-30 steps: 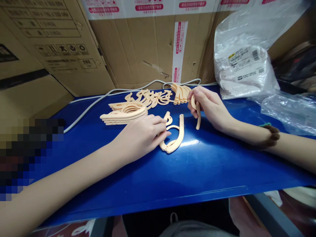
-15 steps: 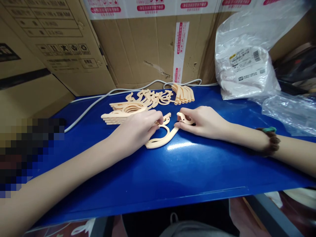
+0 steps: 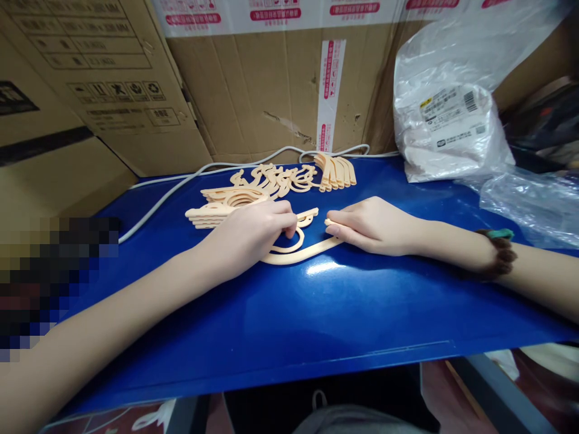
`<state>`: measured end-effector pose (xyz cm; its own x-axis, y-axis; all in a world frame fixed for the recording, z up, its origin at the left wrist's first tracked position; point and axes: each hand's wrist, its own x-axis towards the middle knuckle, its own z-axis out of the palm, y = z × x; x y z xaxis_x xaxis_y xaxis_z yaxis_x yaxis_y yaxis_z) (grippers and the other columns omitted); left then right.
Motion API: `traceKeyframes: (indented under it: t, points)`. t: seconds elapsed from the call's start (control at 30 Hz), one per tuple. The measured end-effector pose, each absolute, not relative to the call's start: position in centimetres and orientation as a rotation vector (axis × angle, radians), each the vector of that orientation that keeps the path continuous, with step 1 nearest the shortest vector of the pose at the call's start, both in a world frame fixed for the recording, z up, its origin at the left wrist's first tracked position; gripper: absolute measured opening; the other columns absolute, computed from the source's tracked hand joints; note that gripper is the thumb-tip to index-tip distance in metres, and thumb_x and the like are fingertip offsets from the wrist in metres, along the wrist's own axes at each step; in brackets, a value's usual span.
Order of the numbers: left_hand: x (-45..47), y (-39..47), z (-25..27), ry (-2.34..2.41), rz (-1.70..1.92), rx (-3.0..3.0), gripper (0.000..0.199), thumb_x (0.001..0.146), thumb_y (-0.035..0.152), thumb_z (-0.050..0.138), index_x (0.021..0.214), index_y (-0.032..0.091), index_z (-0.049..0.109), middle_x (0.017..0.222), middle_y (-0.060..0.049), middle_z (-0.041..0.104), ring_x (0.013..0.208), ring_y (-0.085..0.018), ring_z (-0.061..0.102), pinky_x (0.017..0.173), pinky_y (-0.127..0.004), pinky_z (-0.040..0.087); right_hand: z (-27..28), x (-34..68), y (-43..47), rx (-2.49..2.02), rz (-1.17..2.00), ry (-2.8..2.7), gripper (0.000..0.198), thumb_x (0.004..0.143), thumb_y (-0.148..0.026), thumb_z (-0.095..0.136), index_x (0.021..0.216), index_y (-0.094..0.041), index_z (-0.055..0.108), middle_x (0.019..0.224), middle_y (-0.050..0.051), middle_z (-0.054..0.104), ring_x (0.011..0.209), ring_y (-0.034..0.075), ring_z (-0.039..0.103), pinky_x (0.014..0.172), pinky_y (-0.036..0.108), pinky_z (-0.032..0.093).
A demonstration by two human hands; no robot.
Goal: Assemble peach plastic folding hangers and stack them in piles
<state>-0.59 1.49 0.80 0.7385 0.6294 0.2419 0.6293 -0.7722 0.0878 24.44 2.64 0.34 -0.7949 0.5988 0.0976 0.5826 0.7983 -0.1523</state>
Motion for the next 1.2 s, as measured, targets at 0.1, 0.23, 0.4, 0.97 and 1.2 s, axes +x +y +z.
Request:
traceKeyframes:
  t: [0.1, 0.23, 0.4, 0.97, 1.2]
  points:
    - [-0.7, 1.5, 0.8, 1.052, 0.399, 2.922, 0.026, 0.088, 0.005, 0.040, 0.074, 0.016, 0.059, 0.089, -0.005, 0.064, 0.082, -0.019, 0.057, 0.071, -0.030, 0.042, 0.5, 24.4, 2.6, -0.943, 0.142, -2.893, 0.040, 0.103, -0.042, 0.026, 0.076, -0.020, 0.044, 0.067, 0.000, 0.053, 0.057, 0.013, 0.047, 0.059, 0.027, 0.027]
    - [-0.7, 1.5, 0.9, 1.046, 0.395, 2.927, 0.024, 0.083, 0.002, 0.041, 0.070, 0.016, 0.055, 0.089, -0.005, 0.063, 0.080, -0.018, 0.055, 0.069, -0.029, 0.040, 0.4, 24.5, 2.6, -0.932, 0.100, -2.909, 0.042, 0.103, -0.044, 0.026, 0.077, -0.019, 0.047, 0.067, 0.001, 0.055, 0.059, 0.013, 0.050, 0.059, 0.027, 0.027]
    - [-0.8, 1.5, 1.0, 1.025, 0.333, 3.007, 0.026, 0.086, 0.003, 0.039, 0.067, 0.016, 0.052, 0.086, -0.005, 0.061, 0.075, -0.017, 0.052, 0.064, -0.028, 0.037, 0.3, 24.3, 2.5, -0.953, 0.092, -2.896, 0.044, 0.103, -0.045, 0.025, 0.077, -0.019, 0.049, 0.068, 0.002, 0.057, 0.058, 0.013, 0.049, 0.060, 0.027, 0.028]
    - [0.3, 0.0, 0.9, 1.185, 0.426, 3.153, 0.030, 0.093, 0.010, 0.035, 0.088, 0.015, 0.063, 0.089, -0.009, 0.068, 0.084, -0.024, 0.062, 0.075, -0.036, 0.047, 0.5, 23.9, 2.0, -1.273, -0.160, -2.744, 0.054, 0.102, -0.050, 0.013, 0.099, -0.018, 0.057, 0.060, 0.002, 0.056, 0.048, 0.016, 0.046, 0.052, 0.028, 0.019]
    - [1.1, -1.0, 0.4, 0.952, 0.567, 2.963, 0.024, 0.099, 0.029, 0.044, 0.108, 0.013, 0.060, 0.118, -0.014, 0.064, 0.111, -0.026, 0.059, 0.095, -0.040, 0.047, 0.0, 23.9, 2.1, -1.175, -0.065, -2.763, 0.042, 0.100, -0.042, 0.021, 0.107, -0.014, 0.052, 0.061, 0.002, 0.058, 0.050, 0.017, 0.049, 0.052, 0.028, 0.021]
